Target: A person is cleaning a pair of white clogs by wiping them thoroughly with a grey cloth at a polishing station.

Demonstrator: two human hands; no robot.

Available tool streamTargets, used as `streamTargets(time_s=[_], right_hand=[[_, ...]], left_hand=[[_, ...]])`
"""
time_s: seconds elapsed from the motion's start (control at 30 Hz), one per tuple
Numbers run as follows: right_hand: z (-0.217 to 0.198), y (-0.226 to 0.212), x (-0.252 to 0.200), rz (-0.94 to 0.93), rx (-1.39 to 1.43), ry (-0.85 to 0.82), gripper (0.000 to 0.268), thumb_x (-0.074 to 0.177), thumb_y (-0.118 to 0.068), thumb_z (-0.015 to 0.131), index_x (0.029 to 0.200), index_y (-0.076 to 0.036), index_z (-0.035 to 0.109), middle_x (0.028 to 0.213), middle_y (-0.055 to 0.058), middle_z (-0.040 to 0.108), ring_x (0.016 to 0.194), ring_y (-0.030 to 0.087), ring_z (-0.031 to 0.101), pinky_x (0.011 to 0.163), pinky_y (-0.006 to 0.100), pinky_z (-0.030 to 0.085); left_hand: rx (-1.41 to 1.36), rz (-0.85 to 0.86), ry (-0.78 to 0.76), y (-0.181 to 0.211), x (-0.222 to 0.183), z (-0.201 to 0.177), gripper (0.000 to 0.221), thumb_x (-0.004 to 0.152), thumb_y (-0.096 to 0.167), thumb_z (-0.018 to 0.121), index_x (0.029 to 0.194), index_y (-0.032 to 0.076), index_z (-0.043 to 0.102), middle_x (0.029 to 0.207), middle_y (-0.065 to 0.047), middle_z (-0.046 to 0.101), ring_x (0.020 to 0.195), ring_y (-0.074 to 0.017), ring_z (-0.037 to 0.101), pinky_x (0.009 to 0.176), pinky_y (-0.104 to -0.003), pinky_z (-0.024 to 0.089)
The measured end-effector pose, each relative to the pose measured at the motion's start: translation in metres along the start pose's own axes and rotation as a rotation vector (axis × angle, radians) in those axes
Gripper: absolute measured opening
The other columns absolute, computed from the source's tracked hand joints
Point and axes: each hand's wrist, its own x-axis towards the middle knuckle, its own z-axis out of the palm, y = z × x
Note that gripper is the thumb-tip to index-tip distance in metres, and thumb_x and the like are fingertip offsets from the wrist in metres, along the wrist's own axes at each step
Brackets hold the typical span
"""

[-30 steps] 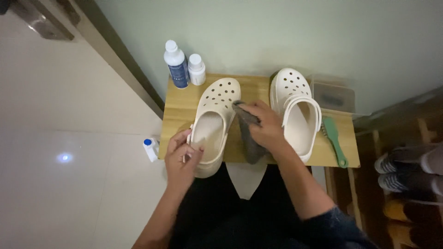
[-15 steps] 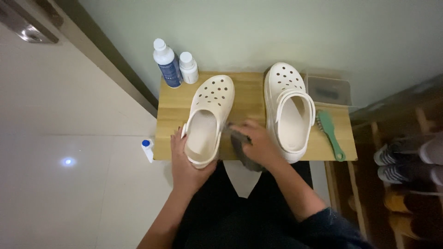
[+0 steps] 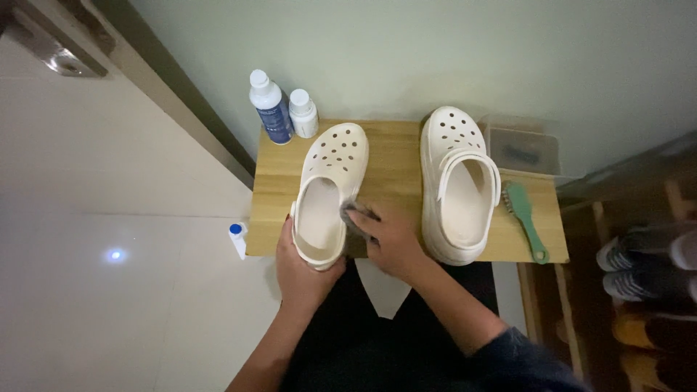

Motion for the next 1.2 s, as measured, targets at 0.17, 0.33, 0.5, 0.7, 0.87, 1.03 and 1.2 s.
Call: streamTargets(time_s=[0.17, 0.33, 0.5, 0.7, 0.87, 1.03, 1.2], right_hand=[[-0.037, 0.042, -0.005, 0.042, -0.027, -0.009, 0.050, 0.069, 0.000, 0.051, 0.116, -0.013, 0.061, 0.088, 0.019, 0.057, 0.074, 0.037, 0.056, 0.066, 0.044, 0.047], [-0.047, 0.057, 0.018, 0.114, -0.064, 0.103, 0.048, 0.068, -0.002, 0.050, 0.113, -0.015, 0.064, 0.093, 0.012, 0.057, 0.082, 0.032, 0.058, 0.071, 0.035, 0.048], [-0.026, 0.028, 0.013, 0.134, -0.074, -0.014, 0.044, 0.069, 0.007, 0.051, 0.108, -0.008, 0.065, 0.093, 0.019, 0.062, 0.084, 0.037, 0.061, 0.075, 0.041, 0.049], [-0.053, 0.046, 0.030, 0.197, 0.053, -0.193, 0.050, 0.066, 0.008, 0.048, 0.109, -0.010, 0.065, 0.095, 0.019, 0.063, 0.086, 0.038, 0.060, 0.076, 0.044, 0.047], [-0.047, 0.017, 0.022, 0.130, -0.288, -0.358, 0.048, 0.067, 0.002, 0.056, 0.109, -0.018, 0.064, 0.104, 0.017, 0.059, 0.083, 0.038, 0.061, 0.071, 0.042, 0.049], [-0.053, 0.031, 0.017, 0.037, -0.161, -0.437, 0.047, 0.063, 0.007, 0.054, 0.103, -0.013, 0.067, 0.102, 0.018, 0.058, 0.077, 0.040, 0.060, 0.067, 0.044, 0.049], [-0.046, 0.034, 0.048, -0.085, -0.455, -0.331, 0.034, 0.074, -0.004, 0.057, 0.101, -0.023, 0.066, 0.102, 0.008, 0.056, 0.082, 0.027, 0.060, 0.068, 0.035, 0.049]], left_hand=[[0.398, 0.133, -0.099, 0.008, -0.005, 0.010, 0.072, 0.044, 0.033, 0.077, 0.107, 0.008, 0.054, 0.110, -0.020, 0.055, 0.103, -0.0464, 0.050, 0.079, -0.062, 0.043], [0.634, 0.744, 0.106, -0.026, -0.008, 0.015, 0.076, 0.053, 0.026, 0.075, 0.123, 0.018, 0.047, 0.125, -0.012, 0.050, 0.109, -0.0447, 0.048, 0.083, -0.061, 0.039], [0.834, 0.935, 0.406, -0.028, 0.004, 0.000, 0.033, 0.083, 0.020, 0.052, 0.115, 0.025, 0.057, 0.115, 0.002, 0.060, 0.104, -0.0287, 0.057, 0.086, -0.044, 0.042], [0.844, 0.990, 0.453, -0.023, -0.007, 0.017, 0.021, 0.090, 0.026, 0.051, 0.107, 0.037, 0.048, 0.114, 0.001, 0.061, 0.099, -0.0316, 0.060, 0.081, -0.049, 0.042], [0.884, 0.998, 0.458, -0.016, -0.012, 0.021, 0.013, 0.089, 0.026, 0.051, 0.097, 0.037, 0.050, 0.114, 0.002, 0.062, 0.096, -0.0305, 0.061, 0.077, -0.048, 0.044], [0.887, 1.006, 0.428, -0.023, -0.017, 0.023, 0.014, 0.094, 0.030, 0.038, 0.097, 0.037, 0.051, 0.118, 0.004, 0.060, 0.095, -0.0283, 0.062, 0.079, -0.047, 0.043], [0.853, 1.005, 0.442, -0.014, -0.012, 0.018, 0.011, 0.088, 0.028, 0.053, 0.092, 0.038, 0.052, 0.115, 0.004, 0.061, 0.093, -0.0298, 0.061, 0.077, -0.048, 0.043]])
